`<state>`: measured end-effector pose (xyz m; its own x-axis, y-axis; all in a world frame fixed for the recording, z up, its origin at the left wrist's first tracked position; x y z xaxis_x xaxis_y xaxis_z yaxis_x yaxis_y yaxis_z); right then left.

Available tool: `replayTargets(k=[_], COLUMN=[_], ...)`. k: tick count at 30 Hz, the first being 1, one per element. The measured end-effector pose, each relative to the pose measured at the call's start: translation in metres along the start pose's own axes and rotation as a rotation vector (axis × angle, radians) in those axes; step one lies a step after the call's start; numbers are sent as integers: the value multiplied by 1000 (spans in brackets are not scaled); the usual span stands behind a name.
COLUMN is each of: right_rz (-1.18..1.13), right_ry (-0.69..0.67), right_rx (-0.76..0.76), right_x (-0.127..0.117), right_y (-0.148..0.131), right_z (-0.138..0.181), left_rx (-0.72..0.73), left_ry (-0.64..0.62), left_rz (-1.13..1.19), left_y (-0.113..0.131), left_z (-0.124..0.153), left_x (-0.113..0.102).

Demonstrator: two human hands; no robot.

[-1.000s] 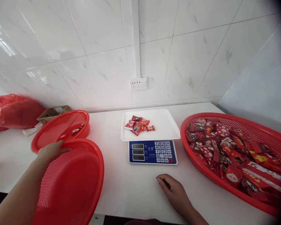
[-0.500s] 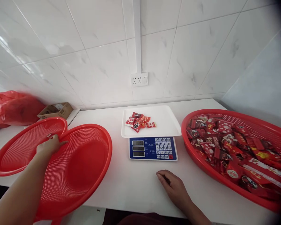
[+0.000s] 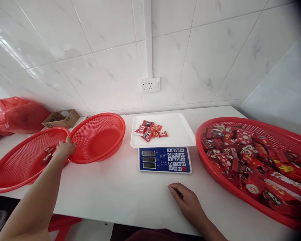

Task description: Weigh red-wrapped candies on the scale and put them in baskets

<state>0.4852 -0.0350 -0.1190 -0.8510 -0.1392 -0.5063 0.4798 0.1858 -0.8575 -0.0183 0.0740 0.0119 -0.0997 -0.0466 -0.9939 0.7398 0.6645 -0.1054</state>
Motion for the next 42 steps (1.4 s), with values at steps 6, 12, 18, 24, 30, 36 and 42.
replayTargets(k=[6,12,18,24,30,36,42], right_rz=[24,32,-19,-76,-45,-6,34], right_ry=[-3,-6,37,60,21,9,-27], right_rx=[-14,-21,-14,-13,-13,-27,-55], right_x=[1,4,2,4,6,4,5], right_y=[4,11,13,9,11,10,11], right_z=[1,2,4,3,3,2,1], left_rx=[512,929,965,1016,1083,1047,998], left_ry=[213,72,-42,-30,-50,-48,-36], left_rz=[236,377,310,398,598,729,813], left_y=[108,246,301,294,287,285,279], left_z=[67,155,173,174,176,177,176], left_x=[-33,-30,-7,-10,-18,-25,-35])
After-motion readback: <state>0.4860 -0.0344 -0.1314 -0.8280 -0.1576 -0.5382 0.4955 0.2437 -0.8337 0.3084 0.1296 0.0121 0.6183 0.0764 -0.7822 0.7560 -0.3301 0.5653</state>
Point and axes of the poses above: each hand's wrist, its own z-axis away from the middle knuckle, its own x-axis out of the palm, y = z × x, the point moved 7 cm from there along -z, towards the middle knuckle, and after that the axes turned 3 degrees about -x, right-handed, at the moved point
